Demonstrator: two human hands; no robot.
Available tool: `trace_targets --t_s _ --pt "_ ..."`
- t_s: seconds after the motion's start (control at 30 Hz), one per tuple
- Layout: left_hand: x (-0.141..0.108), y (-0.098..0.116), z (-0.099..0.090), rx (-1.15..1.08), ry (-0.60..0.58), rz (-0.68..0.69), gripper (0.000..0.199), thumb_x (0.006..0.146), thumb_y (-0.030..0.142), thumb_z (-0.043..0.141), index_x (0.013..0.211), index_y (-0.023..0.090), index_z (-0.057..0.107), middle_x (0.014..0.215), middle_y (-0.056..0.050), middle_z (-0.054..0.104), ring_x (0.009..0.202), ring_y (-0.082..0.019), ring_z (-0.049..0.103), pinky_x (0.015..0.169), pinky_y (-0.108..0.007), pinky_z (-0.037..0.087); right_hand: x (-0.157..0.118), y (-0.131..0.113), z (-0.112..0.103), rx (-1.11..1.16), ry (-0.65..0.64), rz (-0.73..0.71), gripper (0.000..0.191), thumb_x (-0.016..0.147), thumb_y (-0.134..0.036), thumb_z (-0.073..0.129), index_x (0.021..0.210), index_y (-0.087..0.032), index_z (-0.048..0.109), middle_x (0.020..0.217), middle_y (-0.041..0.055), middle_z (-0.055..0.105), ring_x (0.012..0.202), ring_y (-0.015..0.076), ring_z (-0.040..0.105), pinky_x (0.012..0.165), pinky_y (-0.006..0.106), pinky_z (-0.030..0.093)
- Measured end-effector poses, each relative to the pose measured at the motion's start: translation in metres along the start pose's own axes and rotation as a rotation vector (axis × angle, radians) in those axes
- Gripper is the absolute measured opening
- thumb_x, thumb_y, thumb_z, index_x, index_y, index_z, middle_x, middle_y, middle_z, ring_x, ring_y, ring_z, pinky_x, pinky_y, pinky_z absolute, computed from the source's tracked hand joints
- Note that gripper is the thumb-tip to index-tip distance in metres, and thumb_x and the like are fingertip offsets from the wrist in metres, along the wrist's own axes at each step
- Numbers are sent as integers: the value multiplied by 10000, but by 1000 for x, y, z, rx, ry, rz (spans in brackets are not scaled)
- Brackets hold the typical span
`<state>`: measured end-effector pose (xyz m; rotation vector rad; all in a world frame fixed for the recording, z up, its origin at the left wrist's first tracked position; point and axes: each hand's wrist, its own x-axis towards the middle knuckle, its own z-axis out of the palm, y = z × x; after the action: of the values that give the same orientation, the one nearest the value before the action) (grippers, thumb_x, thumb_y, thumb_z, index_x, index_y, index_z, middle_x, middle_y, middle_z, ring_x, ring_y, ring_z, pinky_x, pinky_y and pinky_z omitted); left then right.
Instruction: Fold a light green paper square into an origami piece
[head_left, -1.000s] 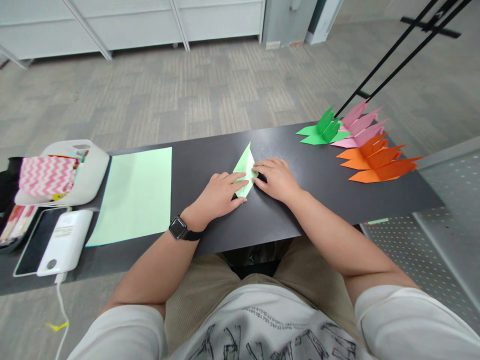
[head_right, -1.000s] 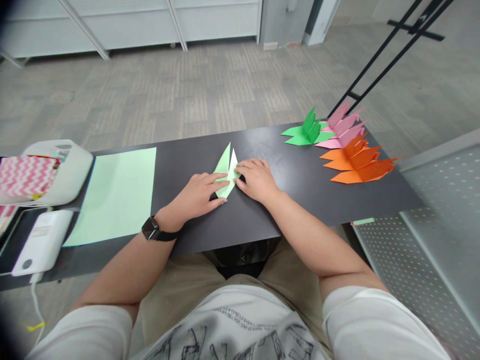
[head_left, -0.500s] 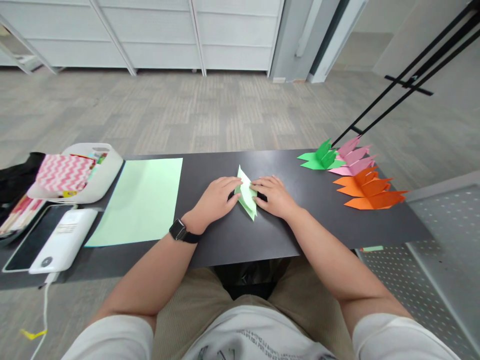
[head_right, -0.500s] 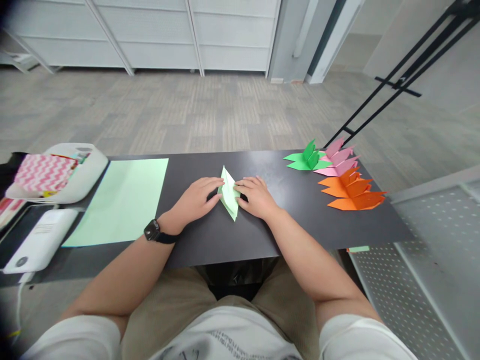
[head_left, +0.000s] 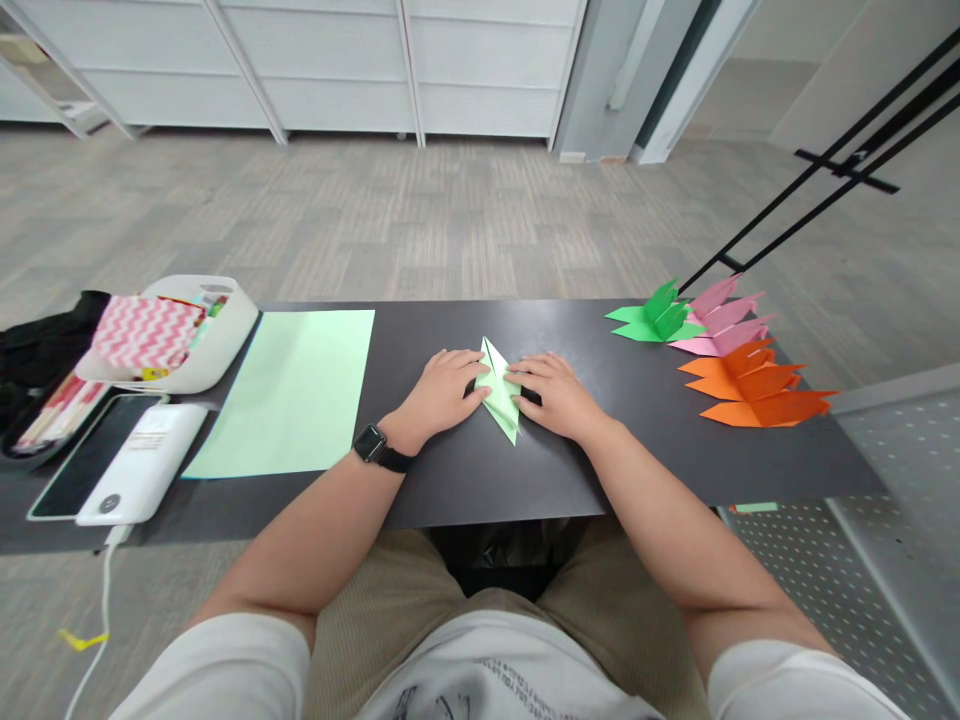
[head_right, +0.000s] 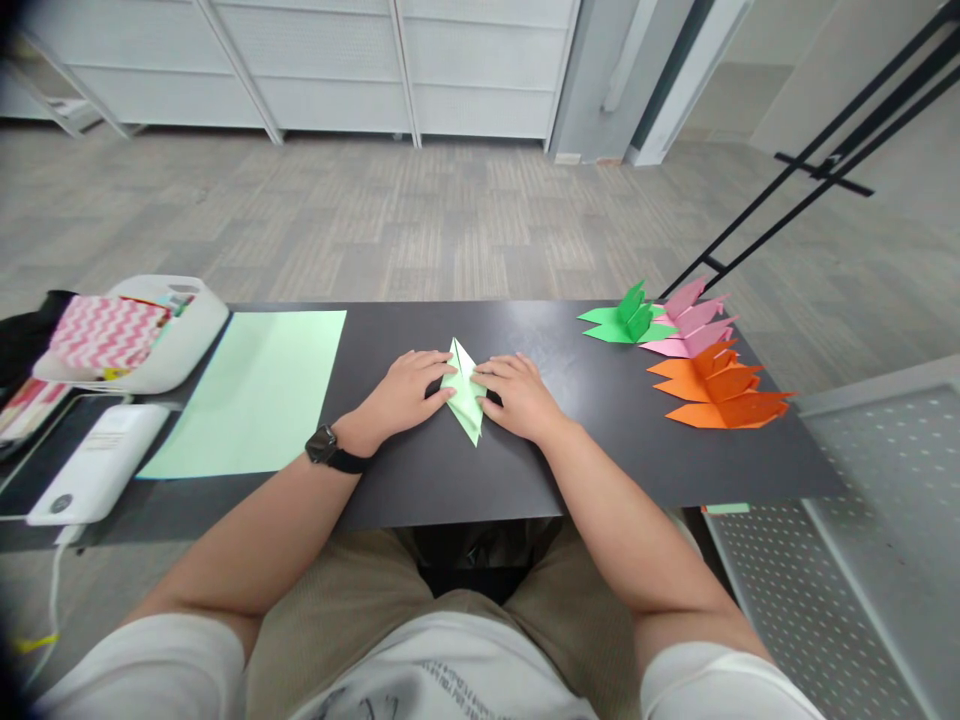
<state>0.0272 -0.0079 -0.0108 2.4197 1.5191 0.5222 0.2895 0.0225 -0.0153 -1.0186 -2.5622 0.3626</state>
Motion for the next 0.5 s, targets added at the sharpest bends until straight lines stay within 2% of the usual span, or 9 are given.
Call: trace_targets --t_s 0.1,0.33,0.5 --pt "-1 0 0 3 -18 -21 461 1055 426 588 1478 251 643 1600 -93 610 1504 -305 530 1316 -606 308 1 -3 -2 8 -5 1 329 1002 -333 647 1309 -295 761 1412 66 742 1357 320 617 1240 655 346" --pt "-2 0 -2 29 -55 -21 450 1073 434 541 1478 269 649 1655 -84 558 1542 -312 492 1325 -632 272 9 -6 0 18 15 -22 321 1017 -379 639 1292 -275 769 1357 88 753 1283 298 642 1186 568 407" --pt "-2 4 -6 35 -76 -29 466 1084 418 527 1513 260 615 1673 -84 537 1553 -313 482 1322 -627 287 9 -3 6 -8 22 -44 371 1006 -363 650 1360 -305 748 1431 76 725 1363 316 602 1208 583 394"
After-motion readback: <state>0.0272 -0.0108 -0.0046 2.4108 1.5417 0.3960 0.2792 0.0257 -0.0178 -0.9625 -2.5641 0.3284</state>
